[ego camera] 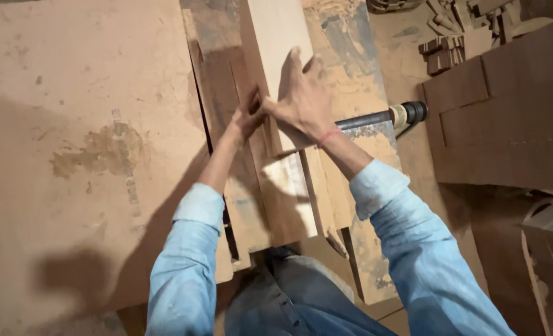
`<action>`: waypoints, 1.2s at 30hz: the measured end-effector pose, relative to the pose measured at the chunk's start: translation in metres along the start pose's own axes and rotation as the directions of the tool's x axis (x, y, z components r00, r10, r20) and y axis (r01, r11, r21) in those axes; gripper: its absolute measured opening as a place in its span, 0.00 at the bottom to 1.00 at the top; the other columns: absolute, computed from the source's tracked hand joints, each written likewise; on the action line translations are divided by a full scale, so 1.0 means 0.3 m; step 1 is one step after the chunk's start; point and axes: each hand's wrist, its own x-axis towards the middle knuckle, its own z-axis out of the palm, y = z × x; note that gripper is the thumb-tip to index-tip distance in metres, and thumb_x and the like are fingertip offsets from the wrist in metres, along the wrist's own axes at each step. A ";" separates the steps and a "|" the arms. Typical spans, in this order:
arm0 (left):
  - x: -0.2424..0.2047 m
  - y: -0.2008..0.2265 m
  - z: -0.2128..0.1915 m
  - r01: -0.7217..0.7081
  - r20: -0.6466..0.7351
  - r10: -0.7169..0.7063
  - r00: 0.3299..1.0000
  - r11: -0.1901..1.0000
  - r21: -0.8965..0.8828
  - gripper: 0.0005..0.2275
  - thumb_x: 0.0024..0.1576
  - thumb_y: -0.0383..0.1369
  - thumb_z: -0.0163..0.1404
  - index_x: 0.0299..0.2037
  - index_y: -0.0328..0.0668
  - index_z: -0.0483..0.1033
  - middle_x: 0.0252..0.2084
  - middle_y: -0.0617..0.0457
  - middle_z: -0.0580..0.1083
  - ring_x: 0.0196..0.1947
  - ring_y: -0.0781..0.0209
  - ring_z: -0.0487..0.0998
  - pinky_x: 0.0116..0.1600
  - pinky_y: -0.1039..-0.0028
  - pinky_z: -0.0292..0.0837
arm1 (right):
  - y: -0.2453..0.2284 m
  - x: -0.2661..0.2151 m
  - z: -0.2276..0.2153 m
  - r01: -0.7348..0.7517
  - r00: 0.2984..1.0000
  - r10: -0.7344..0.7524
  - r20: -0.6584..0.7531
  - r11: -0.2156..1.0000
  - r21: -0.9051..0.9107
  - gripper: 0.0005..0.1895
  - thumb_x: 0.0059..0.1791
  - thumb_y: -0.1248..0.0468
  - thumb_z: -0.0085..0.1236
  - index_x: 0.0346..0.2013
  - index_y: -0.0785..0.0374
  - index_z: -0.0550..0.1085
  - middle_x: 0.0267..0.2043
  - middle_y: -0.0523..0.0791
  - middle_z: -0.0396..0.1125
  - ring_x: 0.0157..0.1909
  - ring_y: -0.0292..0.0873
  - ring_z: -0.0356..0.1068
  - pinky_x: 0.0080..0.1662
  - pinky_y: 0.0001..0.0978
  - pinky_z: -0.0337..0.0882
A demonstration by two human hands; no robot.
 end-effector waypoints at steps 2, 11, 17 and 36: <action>0.060 0.029 -0.021 -0.019 0.005 0.019 1.000 1.000 -0.012 0.45 0.57 0.47 0.59 0.78 0.53 0.39 0.79 0.42 0.51 0.77 0.47 0.54 0.74 0.56 0.58 | 0.009 0.063 0.015 0.017 1.000 -0.016 -0.014 0.999 0.027 0.62 0.38 0.39 0.67 0.72 0.71 0.50 0.58 0.69 0.53 0.54 0.72 0.63 0.45 0.58 0.73; 0.231 0.094 -0.154 -0.058 0.090 0.065 0.994 0.995 -0.085 0.47 0.55 0.61 0.51 0.79 0.51 0.41 0.81 0.50 0.47 0.80 0.50 0.45 0.76 0.56 0.46 | 0.022 0.298 0.057 0.054 0.993 -0.049 -0.109 0.998 0.043 0.58 0.39 0.39 0.68 0.71 0.70 0.54 0.58 0.68 0.55 0.55 0.72 0.62 0.53 0.58 0.70; 0.049 0.324 -0.015 -0.038 0.003 0.038 0.999 0.993 -0.110 0.48 0.59 0.69 0.38 0.81 0.40 0.46 0.78 0.35 0.49 0.70 0.50 0.51 0.69 0.55 0.52 | -0.042 0.120 0.028 0.061 0.977 -0.041 -0.211 0.994 0.088 0.55 0.39 0.42 0.69 0.71 0.65 0.56 0.60 0.69 0.56 0.59 0.71 0.62 0.52 0.59 0.69; -1.176 -0.022 0.594 -0.279 0.108 0.258 0.960 0.909 0.309 0.51 0.51 0.27 0.63 0.78 0.47 0.32 0.81 0.40 0.43 0.78 0.47 0.48 0.72 0.57 0.55 | 0.064 -1.409 -0.205 0.344 0.904 -0.235 -0.358 0.896 0.281 0.57 0.42 0.53 0.65 0.75 0.67 0.42 0.75 0.62 0.42 0.75 0.64 0.48 0.67 0.53 0.61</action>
